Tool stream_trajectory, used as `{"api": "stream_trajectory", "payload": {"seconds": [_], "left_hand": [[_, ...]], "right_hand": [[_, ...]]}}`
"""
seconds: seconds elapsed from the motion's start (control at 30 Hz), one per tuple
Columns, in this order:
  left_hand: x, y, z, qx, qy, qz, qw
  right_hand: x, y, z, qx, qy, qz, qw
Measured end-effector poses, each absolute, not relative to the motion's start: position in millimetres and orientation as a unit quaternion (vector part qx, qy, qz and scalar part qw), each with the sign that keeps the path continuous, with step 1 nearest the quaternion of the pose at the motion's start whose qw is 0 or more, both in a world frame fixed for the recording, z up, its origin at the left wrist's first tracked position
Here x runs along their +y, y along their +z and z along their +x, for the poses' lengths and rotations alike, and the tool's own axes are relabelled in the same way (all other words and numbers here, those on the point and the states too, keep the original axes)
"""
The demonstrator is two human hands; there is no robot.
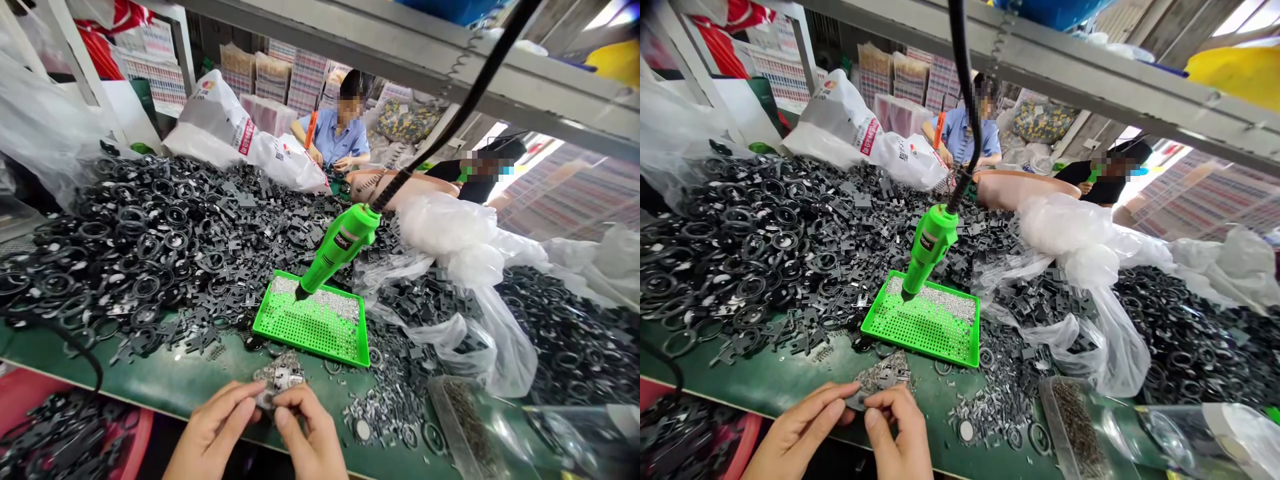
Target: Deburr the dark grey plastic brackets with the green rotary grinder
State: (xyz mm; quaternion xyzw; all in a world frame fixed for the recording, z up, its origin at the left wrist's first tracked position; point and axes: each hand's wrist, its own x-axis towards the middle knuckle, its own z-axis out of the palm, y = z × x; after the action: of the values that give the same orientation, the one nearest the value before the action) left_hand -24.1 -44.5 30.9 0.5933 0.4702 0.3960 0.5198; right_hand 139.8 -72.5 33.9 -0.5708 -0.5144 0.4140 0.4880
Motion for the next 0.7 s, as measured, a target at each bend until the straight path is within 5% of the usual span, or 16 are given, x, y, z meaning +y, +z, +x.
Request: {"api": "stream_trajectory", "payload": {"seconds": [0.2,0.57,0.7], "left_hand": [[-46.0,28.3,-19.0,0.503,0.387,0.53,0.562],[-50.8,27.5,-5.8,0.496,0.36,0.503,0.61],[-46.7,32.1,-11.5,0.456,0.35,0.584,0.573]], "right_hand": [[-73.3,22.4,133.5,-0.439,0.474,-0.576,0.5],[-64.0,39.8,161.1,-0.547,0.455,-0.619,0.333],[-61.1,42.7,171.0,-0.597,0.423,-0.583,0.353]]}}
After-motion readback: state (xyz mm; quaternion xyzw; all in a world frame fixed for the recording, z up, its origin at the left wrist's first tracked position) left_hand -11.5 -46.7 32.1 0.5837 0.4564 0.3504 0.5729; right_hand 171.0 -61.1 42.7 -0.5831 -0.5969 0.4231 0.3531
